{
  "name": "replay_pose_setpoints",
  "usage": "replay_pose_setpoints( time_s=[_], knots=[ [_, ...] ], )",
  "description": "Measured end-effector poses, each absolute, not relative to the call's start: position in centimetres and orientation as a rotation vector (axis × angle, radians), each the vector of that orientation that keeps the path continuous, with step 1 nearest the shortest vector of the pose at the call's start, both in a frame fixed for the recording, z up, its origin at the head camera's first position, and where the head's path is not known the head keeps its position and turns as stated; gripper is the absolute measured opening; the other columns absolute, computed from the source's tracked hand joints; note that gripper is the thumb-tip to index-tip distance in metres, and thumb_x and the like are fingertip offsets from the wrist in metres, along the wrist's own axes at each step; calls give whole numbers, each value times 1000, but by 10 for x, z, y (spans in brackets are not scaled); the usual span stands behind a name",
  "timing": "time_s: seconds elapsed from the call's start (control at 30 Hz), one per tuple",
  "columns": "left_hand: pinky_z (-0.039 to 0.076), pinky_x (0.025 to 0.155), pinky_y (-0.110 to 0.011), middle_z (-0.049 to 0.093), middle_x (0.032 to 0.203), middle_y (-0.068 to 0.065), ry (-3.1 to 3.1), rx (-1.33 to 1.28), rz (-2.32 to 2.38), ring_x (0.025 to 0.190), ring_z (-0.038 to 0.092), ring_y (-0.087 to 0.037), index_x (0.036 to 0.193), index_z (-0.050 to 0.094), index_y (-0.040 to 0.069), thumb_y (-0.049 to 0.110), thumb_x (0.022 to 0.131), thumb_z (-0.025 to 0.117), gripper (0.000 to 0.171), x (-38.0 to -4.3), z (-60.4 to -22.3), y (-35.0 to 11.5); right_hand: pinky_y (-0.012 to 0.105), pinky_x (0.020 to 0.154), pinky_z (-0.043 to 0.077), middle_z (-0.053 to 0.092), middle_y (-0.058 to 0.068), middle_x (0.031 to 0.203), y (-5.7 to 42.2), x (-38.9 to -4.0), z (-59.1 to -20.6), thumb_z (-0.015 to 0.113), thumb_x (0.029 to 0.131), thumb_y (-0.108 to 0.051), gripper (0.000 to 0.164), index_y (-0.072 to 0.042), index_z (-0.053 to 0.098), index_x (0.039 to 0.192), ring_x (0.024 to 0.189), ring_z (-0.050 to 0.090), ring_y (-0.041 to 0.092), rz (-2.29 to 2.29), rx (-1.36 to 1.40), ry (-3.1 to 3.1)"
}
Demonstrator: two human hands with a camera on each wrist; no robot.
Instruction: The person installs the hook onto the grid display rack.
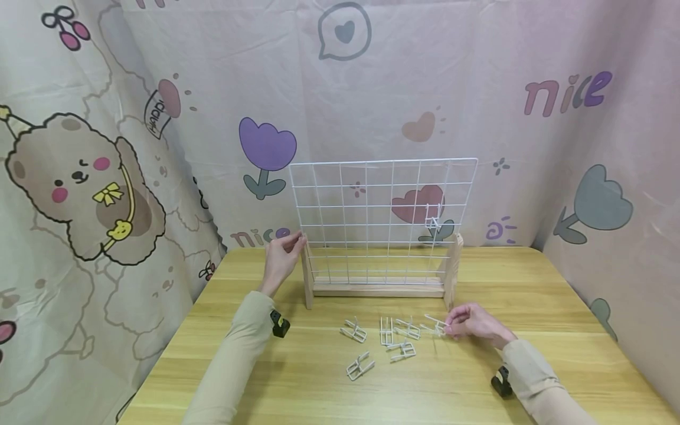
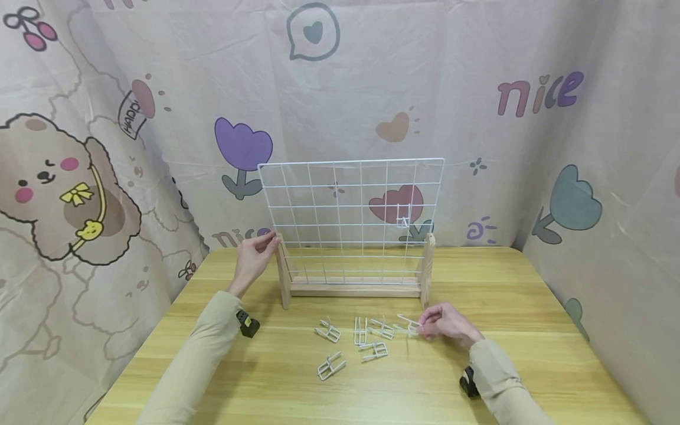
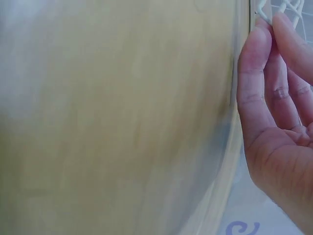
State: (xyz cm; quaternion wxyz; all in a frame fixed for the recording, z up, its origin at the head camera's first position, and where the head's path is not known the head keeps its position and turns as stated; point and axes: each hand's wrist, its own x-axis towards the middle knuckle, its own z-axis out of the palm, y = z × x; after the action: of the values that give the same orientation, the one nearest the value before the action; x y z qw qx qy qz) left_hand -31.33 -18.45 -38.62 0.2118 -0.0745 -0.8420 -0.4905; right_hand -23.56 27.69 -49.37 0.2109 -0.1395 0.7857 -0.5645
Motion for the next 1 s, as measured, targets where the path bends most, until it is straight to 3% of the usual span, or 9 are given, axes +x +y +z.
replay_pose_setpoints(
  time_s=[0.43, 1.0],
  knots=[
    [61, 89, -44, 72, 118, -22, -2342, -221, -1348, 105, 74, -35, 127, 67, -3, 17, 97, 68, 36, -314, -387, -184, 24, 78, 63, 76, 1, 89, 274, -236, -496, 71, 87, 1, 14, 1, 70, 102, 81, 71, 12, -1827, -204, 1994],
    [61, 89, -44, 71, 120, -22, -2356, -223, -1350, 106, 73, -35, 128, 66, -2, 19, 98, 67, 37, -314, -387, -184, 25, 100, 57, 74, 2, 104, 269, -230, -493, 46, 100, 9, 32, -10, 71, 105, 101, 72, 12, -2207, -342, 1461]
  ],
)
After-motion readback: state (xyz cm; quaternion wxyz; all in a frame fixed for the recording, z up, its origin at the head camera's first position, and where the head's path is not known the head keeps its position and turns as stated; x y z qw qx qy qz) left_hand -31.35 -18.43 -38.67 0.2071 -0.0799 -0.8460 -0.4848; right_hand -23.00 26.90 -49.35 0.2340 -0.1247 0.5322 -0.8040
